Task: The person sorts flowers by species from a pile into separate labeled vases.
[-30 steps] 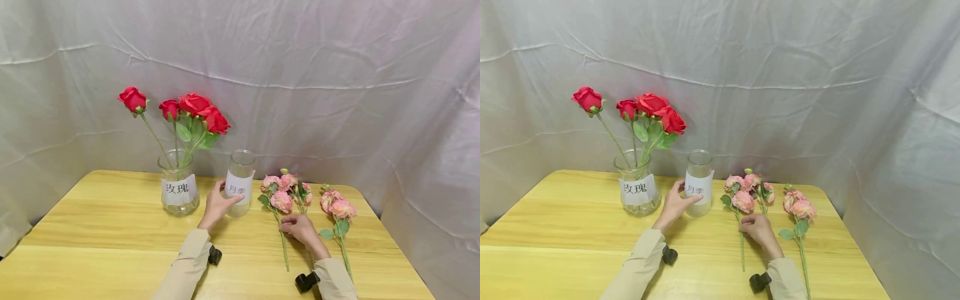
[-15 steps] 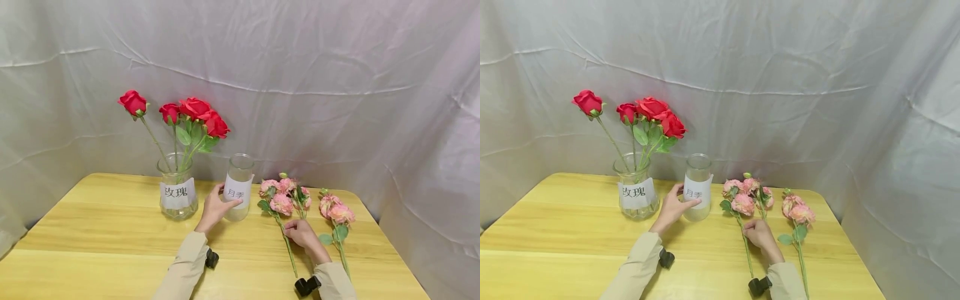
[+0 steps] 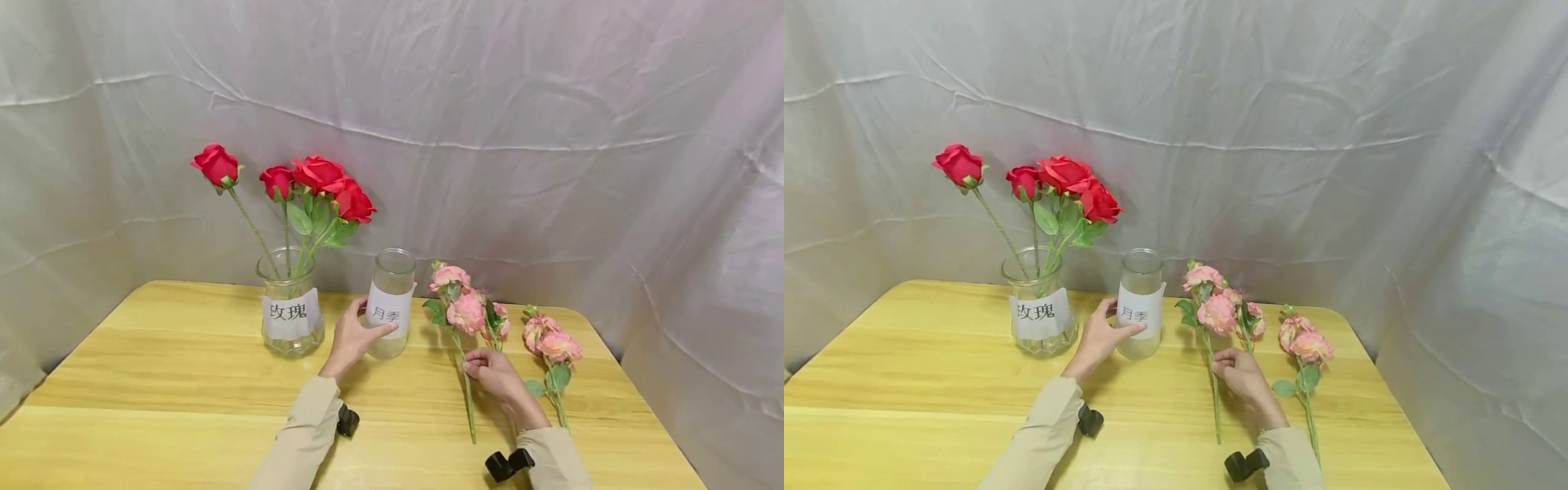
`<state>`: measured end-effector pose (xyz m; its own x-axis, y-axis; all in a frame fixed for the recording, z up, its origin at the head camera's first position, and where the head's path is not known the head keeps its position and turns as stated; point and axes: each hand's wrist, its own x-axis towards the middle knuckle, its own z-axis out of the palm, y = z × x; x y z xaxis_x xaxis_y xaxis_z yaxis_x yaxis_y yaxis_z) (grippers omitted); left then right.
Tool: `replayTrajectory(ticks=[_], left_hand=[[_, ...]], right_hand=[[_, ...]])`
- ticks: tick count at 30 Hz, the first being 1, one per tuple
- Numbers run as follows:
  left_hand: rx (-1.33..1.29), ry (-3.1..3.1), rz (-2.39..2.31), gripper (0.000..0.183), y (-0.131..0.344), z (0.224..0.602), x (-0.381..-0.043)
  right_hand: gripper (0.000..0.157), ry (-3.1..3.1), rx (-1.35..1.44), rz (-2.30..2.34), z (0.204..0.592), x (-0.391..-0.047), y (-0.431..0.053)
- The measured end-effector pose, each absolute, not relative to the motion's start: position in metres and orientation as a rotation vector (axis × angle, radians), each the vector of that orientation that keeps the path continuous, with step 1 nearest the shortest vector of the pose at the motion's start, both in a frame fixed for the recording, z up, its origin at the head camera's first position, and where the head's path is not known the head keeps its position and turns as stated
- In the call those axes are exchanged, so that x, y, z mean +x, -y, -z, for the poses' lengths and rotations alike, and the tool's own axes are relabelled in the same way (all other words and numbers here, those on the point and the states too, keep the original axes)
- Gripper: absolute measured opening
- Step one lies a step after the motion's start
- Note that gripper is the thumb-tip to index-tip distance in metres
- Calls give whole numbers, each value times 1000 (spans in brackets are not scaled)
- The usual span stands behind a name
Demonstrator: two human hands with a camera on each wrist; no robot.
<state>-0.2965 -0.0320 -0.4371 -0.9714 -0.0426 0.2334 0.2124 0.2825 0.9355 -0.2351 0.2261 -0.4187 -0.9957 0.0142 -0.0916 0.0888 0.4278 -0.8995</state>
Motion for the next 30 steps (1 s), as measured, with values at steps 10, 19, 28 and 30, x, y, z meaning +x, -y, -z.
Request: replayTrajectory(ticks=[10, 19, 28, 30], left_hand=[[-142, 2342, 1731, 73, 33, 438, -295], [-214, 2363, 1661, 74, 34, 437, -297], [-221, 2412, 1547, 75, 36, 436, -297], [-228, 2426, 1543, 77, 36, 435, -296]], right_hand=[[23, -2593, 217, 1924, 410, -237, -224], [27, -2502, 352, 2173, 406, -241, -218], [12, -2275, 350, 2619, 384, -264, -201], [11, -2207, 330, 2709, 379, -268, -200]])
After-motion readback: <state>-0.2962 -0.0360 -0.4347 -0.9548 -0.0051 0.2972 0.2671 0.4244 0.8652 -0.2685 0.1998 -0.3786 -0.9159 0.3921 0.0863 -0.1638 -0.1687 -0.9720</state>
